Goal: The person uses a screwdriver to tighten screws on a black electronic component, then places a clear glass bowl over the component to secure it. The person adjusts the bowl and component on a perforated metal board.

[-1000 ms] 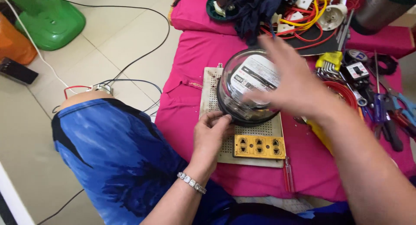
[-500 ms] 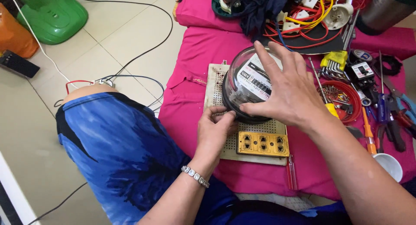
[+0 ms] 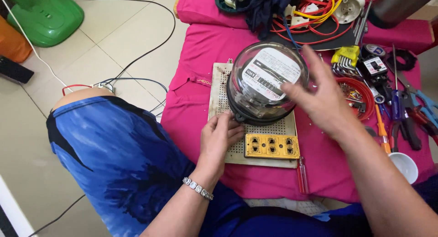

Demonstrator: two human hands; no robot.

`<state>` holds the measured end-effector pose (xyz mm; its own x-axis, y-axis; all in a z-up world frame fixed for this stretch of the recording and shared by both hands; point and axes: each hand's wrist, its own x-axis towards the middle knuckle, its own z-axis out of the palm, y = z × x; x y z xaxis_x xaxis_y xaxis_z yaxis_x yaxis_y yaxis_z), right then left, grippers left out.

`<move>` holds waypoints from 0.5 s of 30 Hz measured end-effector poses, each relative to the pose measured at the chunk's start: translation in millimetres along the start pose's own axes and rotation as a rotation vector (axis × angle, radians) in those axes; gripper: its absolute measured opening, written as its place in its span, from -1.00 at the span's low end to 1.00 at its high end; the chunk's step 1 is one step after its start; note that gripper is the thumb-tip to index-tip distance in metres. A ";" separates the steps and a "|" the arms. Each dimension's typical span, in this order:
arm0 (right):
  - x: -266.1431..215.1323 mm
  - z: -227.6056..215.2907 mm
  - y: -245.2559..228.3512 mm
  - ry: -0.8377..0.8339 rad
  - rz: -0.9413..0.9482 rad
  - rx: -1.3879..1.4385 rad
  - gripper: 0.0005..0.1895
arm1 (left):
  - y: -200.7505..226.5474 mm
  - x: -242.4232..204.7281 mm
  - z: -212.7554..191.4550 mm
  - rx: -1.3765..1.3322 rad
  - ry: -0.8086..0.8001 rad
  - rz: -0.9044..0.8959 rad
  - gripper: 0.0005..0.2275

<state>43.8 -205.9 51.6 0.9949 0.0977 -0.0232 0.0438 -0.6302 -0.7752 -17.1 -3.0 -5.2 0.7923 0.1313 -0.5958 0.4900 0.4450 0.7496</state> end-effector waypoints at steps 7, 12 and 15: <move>1.2 9.1 13.8 -0.008 -0.164 -0.029 0.20 | -6.3 6.0 -1.4 0.025 0.007 0.050 -0.75; 0.4 9.5 15.4 0.002 -0.155 -0.038 0.21 | -16.9 16.8 -6.4 -0.018 -0.021 0.106 -0.82; -1.6 10.8 17.8 0.026 -0.237 -0.049 0.15 | -17.8 17.6 -7.8 0.013 -0.021 0.113 -0.76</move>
<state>42.1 -208.9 31.0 0.9584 0.2274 0.1724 0.2797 -0.6285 -0.7258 -14.8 -1.7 -31.2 0.8498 0.1616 -0.5017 0.4020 0.4167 0.8153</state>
